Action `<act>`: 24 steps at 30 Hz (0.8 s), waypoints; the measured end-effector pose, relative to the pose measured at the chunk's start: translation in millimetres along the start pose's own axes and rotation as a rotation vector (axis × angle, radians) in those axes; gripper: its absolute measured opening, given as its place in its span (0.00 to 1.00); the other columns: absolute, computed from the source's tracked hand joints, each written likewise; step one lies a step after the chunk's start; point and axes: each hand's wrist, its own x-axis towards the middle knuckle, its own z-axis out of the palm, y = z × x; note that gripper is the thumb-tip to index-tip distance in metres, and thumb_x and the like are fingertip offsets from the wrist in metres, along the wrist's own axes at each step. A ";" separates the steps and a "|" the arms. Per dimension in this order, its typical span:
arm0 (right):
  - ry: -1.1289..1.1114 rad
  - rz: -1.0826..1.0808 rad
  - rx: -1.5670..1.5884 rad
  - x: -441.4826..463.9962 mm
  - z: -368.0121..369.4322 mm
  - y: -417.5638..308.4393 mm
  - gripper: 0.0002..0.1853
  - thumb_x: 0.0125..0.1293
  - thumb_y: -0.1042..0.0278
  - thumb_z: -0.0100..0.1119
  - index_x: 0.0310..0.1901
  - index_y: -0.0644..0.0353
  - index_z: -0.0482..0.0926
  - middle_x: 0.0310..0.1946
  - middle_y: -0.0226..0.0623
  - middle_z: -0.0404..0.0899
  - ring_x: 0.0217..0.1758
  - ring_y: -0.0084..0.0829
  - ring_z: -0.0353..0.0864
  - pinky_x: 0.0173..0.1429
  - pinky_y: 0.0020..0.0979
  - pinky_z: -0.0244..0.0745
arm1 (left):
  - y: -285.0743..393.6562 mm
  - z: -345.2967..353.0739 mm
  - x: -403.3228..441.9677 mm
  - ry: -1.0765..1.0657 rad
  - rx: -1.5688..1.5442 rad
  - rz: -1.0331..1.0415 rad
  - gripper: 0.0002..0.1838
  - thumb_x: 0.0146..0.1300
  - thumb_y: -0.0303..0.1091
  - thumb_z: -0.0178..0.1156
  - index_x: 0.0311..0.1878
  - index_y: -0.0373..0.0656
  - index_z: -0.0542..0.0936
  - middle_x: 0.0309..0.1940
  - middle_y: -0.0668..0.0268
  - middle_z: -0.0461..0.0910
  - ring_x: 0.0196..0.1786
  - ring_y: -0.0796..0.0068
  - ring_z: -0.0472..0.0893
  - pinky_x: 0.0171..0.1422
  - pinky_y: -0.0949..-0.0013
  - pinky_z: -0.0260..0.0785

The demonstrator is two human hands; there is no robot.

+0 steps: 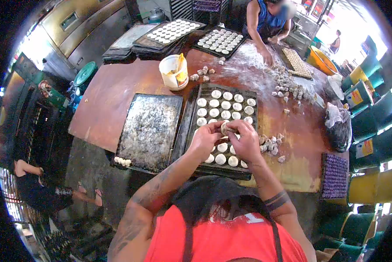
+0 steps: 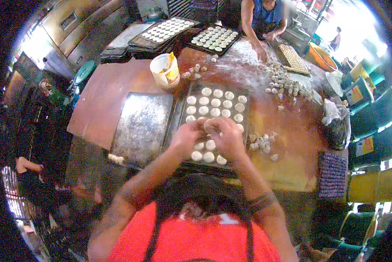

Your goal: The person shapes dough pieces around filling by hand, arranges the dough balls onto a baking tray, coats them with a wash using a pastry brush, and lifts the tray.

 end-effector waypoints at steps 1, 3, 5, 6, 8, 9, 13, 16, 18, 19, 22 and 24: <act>-0.010 -0.017 -0.041 -1.0 3.2 1.8 0.15 0.57 0.79 0.66 0.47 0.62 0.82 0.47 0.43 0.81 0.48 0.44 0.82 0.55 0.39 0.78 | -3.5 0.5 1.3 -0.048 -0.045 0.001 0.17 0.71 0.30 0.61 0.59 0.32 0.75 0.49 0.62 0.81 0.48 0.74 0.81 0.52 0.71 0.76; -0.039 -0.056 -0.115 -0.8 9.4 -1.4 0.18 0.57 0.79 0.65 0.51 0.61 0.82 0.47 0.44 0.80 0.49 0.46 0.81 0.54 0.40 0.78 | -5.6 1.4 2.9 0.031 0.107 0.063 0.17 0.72 0.31 0.61 0.59 0.33 0.75 0.51 0.63 0.81 0.51 0.75 0.79 0.56 0.71 0.74; -0.058 0.043 -0.035 0.0 2.0 -16.8 0.23 0.58 0.78 0.67 0.57 0.59 0.80 0.49 0.40 0.77 0.49 0.38 0.81 0.53 0.36 0.77 | -3.0 0.0 1.7 0.016 0.164 0.083 0.17 0.71 0.32 0.61 0.59 0.34 0.75 0.51 0.63 0.80 0.53 0.75 0.79 0.58 0.70 0.73; -0.043 0.171 0.014 1.3 -6.1 -25.3 0.24 0.58 0.77 0.67 0.58 0.59 0.79 0.50 0.39 0.76 0.49 0.36 0.81 0.52 0.34 0.77 | 2.6 0.4 0.9 -0.042 0.143 0.077 0.18 0.71 0.32 0.62 0.59 0.34 0.75 0.51 0.64 0.81 0.53 0.75 0.79 0.59 0.70 0.73; -0.115 0.177 0.060 1.4 -14.9 -5.5 0.24 0.61 0.76 0.68 0.60 0.59 0.76 0.47 0.34 0.78 0.47 0.28 0.81 0.51 0.29 0.77 | 16.2 3.8 -1.1 -0.106 0.196 0.111 0.18 0.69 0.31 0.64 0.58 0.34 0.76 0.48 0.64 0.82 0.51 0.75 0.80 0.57 0.71 0.74; -0.135 0.278 0.268 -1.4 -8.4 8.4 0.23 0.62 0.74 0.67 0.59 0.60 0.77 0.46 0.34 0.79 0.47 0.29 0.80 0.51 0.31 0.77 | 16.1 2.9 1.1 -0.085 0.161 0.112 0.18 0.68 0.31 0.65 0.58 0.33 0.76 0.47 0.64 0.82 0.50 0.75 0.80 0.56 0.71 0.75; -0.051 0.581 0.949 -1.0 1.4 23.0 0.17 0.67 0.67 0.63 0.55 0.64 0.76 0.43 0.34 0.81 0.47 0.28 0.80 0.54 0.32 0.77 | 24.7 16.2 1.3 -0.071 -0.006 0.113 0.18 0.68 0.31 0.66 0.56 0.31 0.79 0.45 0.63 0.84 0.45 0.76 0.83 0.51 0.72 0.77; 0.190 0.579 1.220 11.6 13.3 -0.6 0.14 0.68 0.67 0.61 0.51 0.65 0.76 0.42 0.36 0.81 0.47 0.27 0.80 0.54 0.30 0.76 | 29.0 21.2 10.7 0.038 0.054 0.152 0.14 0.68 0.31 0.65 0.52 0.32 0.82 0.43 0.62 0.85 0.44 0.78 0.83 0.49 0.73 0.76; 0.203 0.531 1.052 15.8 10.7 -4.7 0.13 0.67 0.68 0.62 0.49 0.64 0.77 0.43 0.35 0.80 0.47 0.27 0.80 0.54 0.31 0.76 | 23.6 15.6 15.2 0.121 0.380 0.348 0.10 0.69 0.31 0.64 0.48 0.34 0.83 0.44 0.62 0.84 0.46 0.78 0.82 0.49 0.73 0.75; 0.208 0.503 0.966 19.8 9.0 -5.5 0.12 0.67 0.68 0.62 0.48 0.64 0.77 0.43 0.35 0.80 0.47 0.27 0.80 0.53 0.31 0.76 | 16.8 15.6 16.0 0.181 0.610 0.539 0.10 0.69 0.31 0.64 0.47 0.34 0.82 0.44 0.63 0.83 0.46 0.77 0.82 0.50 0.73 0.76; 0.234 0.179 0.229 30.7 0.8 -12.6 0.11 0.64 0.74 0.62 0.48 0.62 0.81 0.41 0.37 0.80 0.48 0.33 0.80 0.54 0.33 0.75 | 12.9 30.8 6.8 0.177 0.215 0.453 0.12 0.68 0.30 0.64 0.51 0.34 0.79 0.45 0.63 0.81 0.48 0.75 0.82 0.51 0.72 0.77; 0.196 0.045 -0.009 31.4 5.9 -4.0 0.13 0.60 0.76 0.64 0.48 0.59 0.84 0.46 0.40 0.81 0.53 0.41 0.79 0.59 0.37 0.74 | 18.7 16.7 24.3 0.098 -0.075 0.168 0.15 0.67 0.30 0.65 0.54 0.35 0.77 0.47 0.63 0.81 0.48 0.74 0.83 0.53 0.71 0.78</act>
